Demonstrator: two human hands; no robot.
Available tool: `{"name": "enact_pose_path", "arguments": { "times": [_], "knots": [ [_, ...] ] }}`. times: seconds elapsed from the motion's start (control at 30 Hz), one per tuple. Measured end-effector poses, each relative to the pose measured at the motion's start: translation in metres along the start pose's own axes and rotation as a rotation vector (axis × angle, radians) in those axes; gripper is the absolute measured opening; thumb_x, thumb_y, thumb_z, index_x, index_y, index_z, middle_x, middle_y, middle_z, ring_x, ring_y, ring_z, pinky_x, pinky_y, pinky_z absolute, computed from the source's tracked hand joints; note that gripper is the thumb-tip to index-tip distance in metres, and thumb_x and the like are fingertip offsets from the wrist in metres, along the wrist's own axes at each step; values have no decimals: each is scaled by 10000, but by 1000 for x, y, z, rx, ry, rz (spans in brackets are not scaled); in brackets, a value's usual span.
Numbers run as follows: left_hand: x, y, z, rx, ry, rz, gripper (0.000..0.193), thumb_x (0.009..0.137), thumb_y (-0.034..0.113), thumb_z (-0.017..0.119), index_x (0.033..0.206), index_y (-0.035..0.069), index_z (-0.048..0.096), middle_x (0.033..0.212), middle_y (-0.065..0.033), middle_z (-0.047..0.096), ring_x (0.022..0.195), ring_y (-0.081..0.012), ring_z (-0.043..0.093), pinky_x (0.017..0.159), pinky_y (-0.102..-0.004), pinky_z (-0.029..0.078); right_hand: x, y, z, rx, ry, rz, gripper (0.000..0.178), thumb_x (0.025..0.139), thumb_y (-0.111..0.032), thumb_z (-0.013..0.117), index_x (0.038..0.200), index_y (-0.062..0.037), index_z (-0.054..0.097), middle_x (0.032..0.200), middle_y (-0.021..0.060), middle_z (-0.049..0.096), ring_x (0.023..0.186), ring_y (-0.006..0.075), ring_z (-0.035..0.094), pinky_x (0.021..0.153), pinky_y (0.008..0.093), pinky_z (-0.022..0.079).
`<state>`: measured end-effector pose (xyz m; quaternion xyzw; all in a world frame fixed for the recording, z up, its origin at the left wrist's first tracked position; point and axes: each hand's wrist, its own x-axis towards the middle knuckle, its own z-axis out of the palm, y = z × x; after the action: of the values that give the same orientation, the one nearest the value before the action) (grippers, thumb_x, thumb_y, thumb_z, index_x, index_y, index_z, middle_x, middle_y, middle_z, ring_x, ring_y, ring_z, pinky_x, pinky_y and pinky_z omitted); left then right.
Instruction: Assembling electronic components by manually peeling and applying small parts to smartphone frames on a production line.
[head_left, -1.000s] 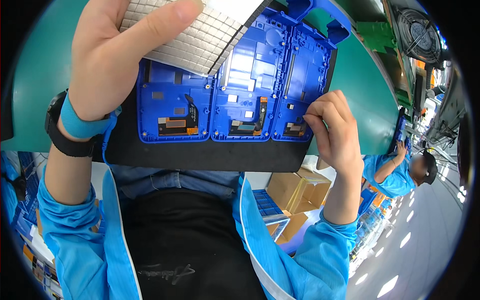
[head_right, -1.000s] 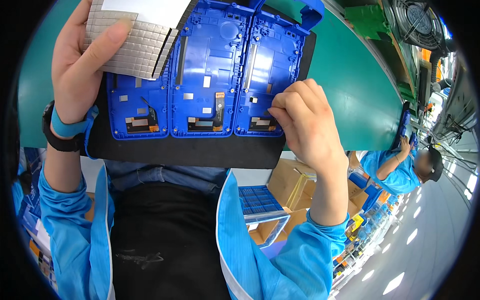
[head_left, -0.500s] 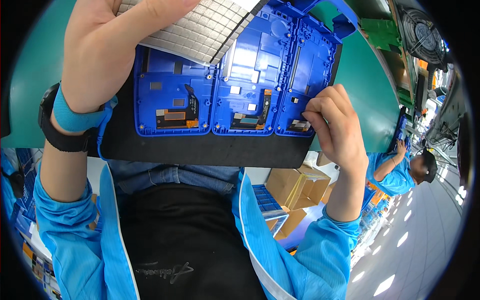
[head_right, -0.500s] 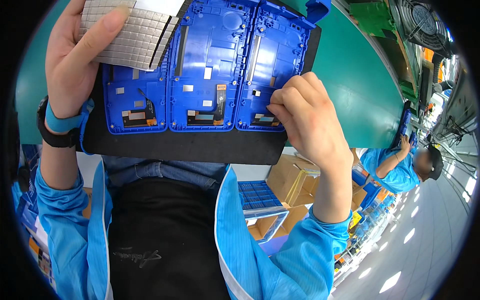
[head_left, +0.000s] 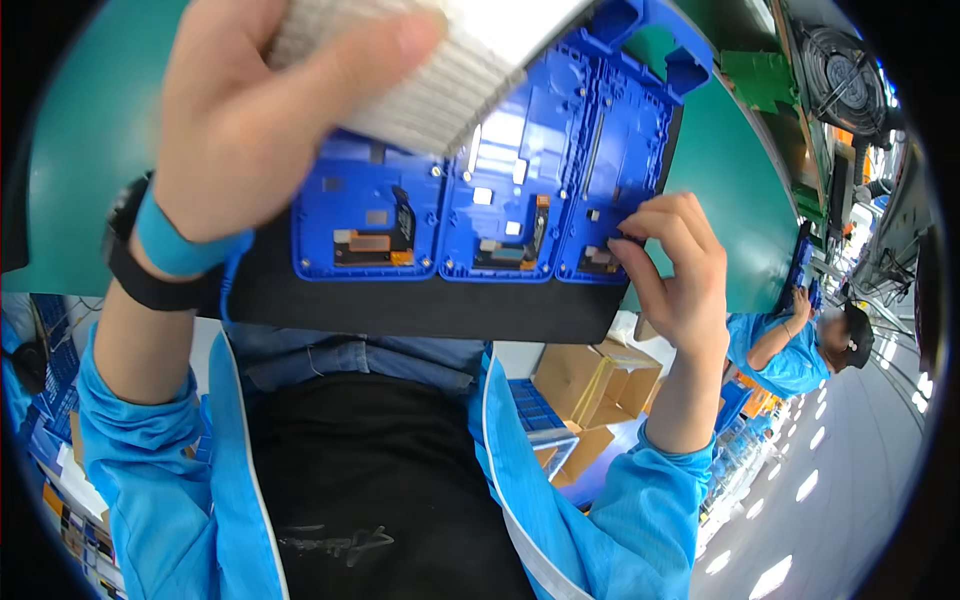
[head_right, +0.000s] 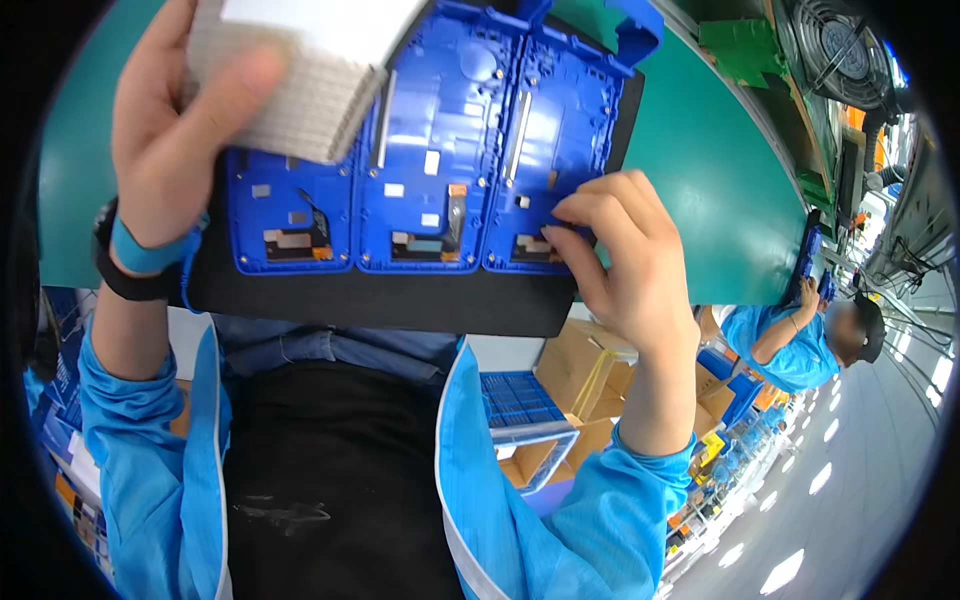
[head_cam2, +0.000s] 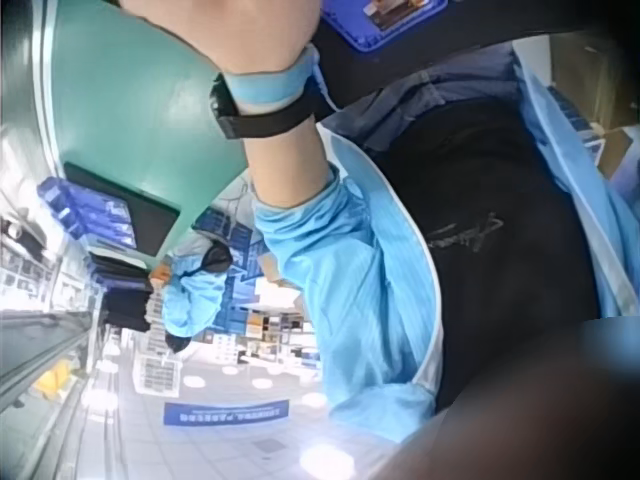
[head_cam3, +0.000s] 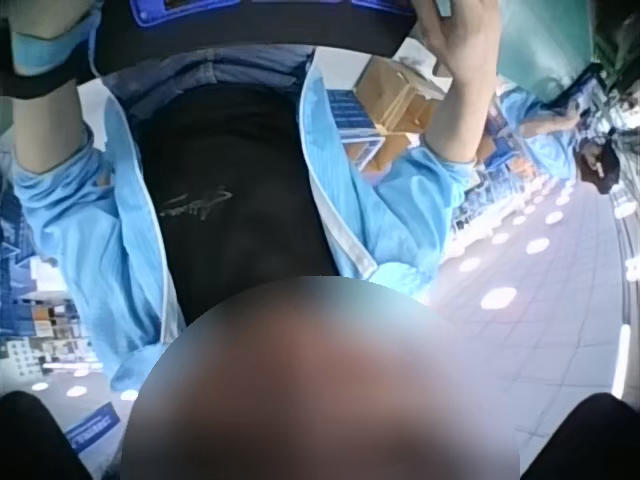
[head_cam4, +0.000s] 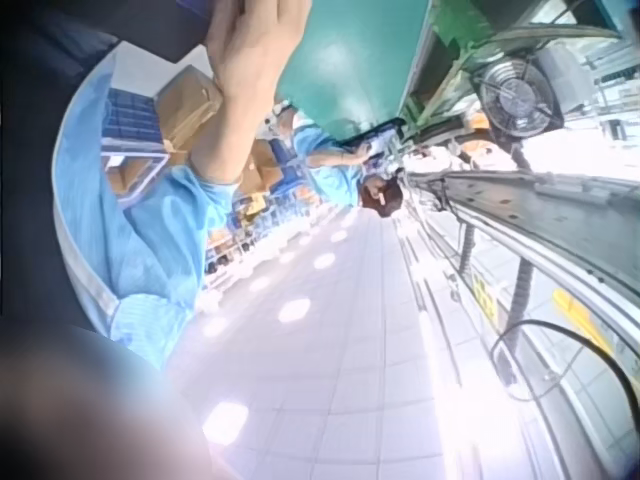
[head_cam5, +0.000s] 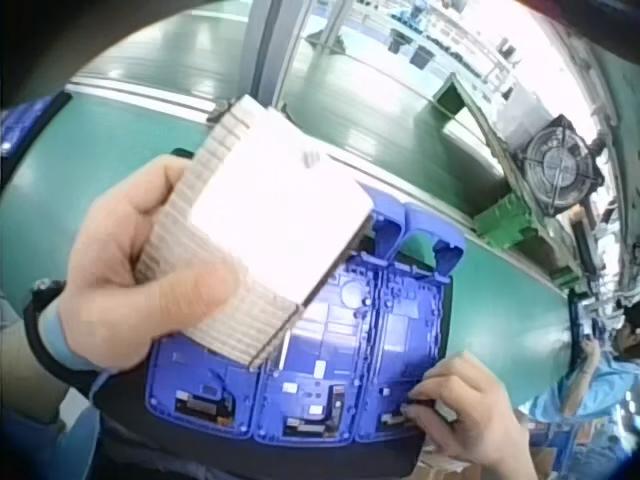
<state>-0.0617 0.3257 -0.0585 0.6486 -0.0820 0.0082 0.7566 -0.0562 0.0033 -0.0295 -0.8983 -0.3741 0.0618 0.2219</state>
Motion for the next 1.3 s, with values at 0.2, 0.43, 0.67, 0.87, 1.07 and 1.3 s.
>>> {"name": "enact_pose_path", "arguments": {
  "times": [0.2,0.43,0.67,0.87,1.07,1.3],
  "knots": [
    [-6,-6,-5,319,-226,219,560,935,115,690,1376,-84,410,1177,-166,655,1075,-167,643,888,-258,501,24,-44,8,136,420,-29,247,714,60,801,926,18,682,862,145,644,717,242,620,618,302,491],
    [-4,-6,1,213,-232,155,573,933,128,710,1380,-73,412,1148,-136,661,1027,-128,635,874,-257,502,79,-74,38,156,563,-86,140,812,83,743,930,42,680,869,109,671,663,119,573,556,222,432],
    [-7,-8,-1,192,-138,227,420,965,221,669,1259,-43,526,806,-113,679,713,-166,688,627,-284,524,91,-75,48,151,528,-89,193,773,25,766,922,-33,658,829,99,626,710,266,630,600,352,502],
    [-7,-10,-2,233,-132,219,410,994,271,626,1233,-52,544,787,-114,664,684,-185,670,618,-294,514,93,-73,51,15,475,-186,170,818,106,692,916,-5,607,840,96,609,707,203,591,625,298,484],
    [-11,1,-3,36,-51,-11,427,1034,175,563,1371,-65,455,1208,-115,646,1086,-120,613,932,-259,487,81,-71,34,194,472,-211,61,876,51,625,901,14,584,830,100,570,706,171,524,615,269,414],
    [-9,4,-5,-126,98,22,381,1032,133,545,1337,-78,456,1208,-122,633,1069,-123,602,932,-263,480,65,-54,13,178,-30,5,97,857,90,604,908,10,586,836,105,557,700,227,528,610,314,417]
  ]
}}
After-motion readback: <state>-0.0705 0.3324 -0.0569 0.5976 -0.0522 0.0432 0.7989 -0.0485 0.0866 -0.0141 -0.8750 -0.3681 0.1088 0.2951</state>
